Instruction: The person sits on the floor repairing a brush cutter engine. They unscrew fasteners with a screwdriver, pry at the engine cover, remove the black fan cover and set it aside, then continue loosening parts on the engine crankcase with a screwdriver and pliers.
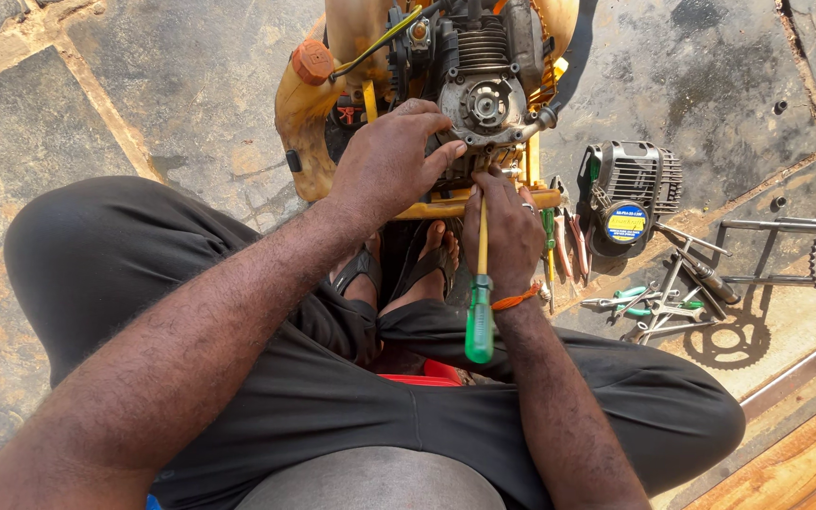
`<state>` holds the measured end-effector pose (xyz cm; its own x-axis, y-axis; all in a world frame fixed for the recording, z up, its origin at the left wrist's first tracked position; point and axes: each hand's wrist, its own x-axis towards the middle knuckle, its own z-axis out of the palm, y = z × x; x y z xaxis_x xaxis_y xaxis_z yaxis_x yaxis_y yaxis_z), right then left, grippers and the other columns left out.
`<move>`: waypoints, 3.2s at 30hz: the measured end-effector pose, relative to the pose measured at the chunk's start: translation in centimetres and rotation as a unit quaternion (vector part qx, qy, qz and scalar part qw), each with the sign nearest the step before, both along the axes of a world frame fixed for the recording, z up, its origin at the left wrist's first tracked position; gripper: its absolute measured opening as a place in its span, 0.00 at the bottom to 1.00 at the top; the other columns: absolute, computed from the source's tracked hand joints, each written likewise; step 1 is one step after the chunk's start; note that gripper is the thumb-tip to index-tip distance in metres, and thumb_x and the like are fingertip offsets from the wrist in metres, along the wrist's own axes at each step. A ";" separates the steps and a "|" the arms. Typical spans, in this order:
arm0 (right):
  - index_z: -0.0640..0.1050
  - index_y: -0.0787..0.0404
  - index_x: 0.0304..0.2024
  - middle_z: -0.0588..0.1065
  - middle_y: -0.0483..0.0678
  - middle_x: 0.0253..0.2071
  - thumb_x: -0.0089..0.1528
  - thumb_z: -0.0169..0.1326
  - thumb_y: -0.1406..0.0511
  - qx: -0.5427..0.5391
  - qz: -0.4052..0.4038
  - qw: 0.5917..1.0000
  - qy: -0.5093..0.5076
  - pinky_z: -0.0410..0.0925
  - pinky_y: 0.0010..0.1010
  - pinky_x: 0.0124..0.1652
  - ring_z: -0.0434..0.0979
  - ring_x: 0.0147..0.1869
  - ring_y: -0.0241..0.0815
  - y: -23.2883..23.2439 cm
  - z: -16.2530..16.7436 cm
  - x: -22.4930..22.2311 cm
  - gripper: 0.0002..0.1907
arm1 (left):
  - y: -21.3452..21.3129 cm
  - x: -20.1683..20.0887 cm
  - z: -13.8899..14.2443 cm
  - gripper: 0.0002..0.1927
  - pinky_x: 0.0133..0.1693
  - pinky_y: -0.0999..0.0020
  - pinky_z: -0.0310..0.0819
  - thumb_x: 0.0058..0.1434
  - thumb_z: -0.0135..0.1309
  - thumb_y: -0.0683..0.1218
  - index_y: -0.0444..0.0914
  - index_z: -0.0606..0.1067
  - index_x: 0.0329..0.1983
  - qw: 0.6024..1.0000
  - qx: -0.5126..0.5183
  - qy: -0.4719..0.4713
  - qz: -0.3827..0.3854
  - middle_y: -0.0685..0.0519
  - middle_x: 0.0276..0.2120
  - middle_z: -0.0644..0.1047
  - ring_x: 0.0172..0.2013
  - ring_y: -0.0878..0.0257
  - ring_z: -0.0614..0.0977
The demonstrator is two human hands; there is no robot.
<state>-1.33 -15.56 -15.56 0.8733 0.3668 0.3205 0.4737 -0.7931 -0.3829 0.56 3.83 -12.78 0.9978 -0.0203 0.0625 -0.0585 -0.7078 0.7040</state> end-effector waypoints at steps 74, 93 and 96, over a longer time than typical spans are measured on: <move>0.81 0.62 0.51 0.82 0.54 0.47 0.70 0.51 0.66 0.022 -0.022 0.998 0.060 0.73 0.41 0.49 0.84 0.48 0.51 0.5 0.4 -0.1 0.11 | 0.1 0.5 -0.7 0.20 0.46 0.57 0.79 0.68 0.56 0.58 0.38 0.81 0.49 1.000 0.003 -0.016 0.006 0.49 0.50 0.79 0.46 0.53 0.84; 0.80 0.62 0.51 0.82 0.53 0.45 0.69 0.51 0.65 0.004 -0.022 0.999 0.040 0.73 0.45 0.53 0.84 0.47 0.50 0.3 -0.2 0.1 0.11 | 0.2 0.2 -0.8 0.21 0.47 0.56 0.78 0.67 0.57 0.57 0.38 0.81 0.52 1.000 0.001 -0.022 0.007 0.49 0.51 0.79 0.47 0.53 0.83; 0.80 0.63 0.51 0.82 0.54 0.47 0.70 0.51 0.66 0.029 -0.019 0.998 0.061 0.74 0.41 0.50 0.84 0.48 0.50 0.1 0.3 -0.1 0.11 | 0.2 0.2 -0.8 0.20 0.48 0.56 0.78 0.68 0.57 0.57 0.37 0.81 0.52 0.999 0.007 -0.035 0.002 0.49 0.51 0.79 0.48 0.52 0.83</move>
<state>-1.40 -15.42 -15.30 0.9201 0.3169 0.2301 0.3907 -0.7841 -0.4822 0.80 4.08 -13.61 0.9912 -0.0177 0.1311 -0.1038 -0.7179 0.6883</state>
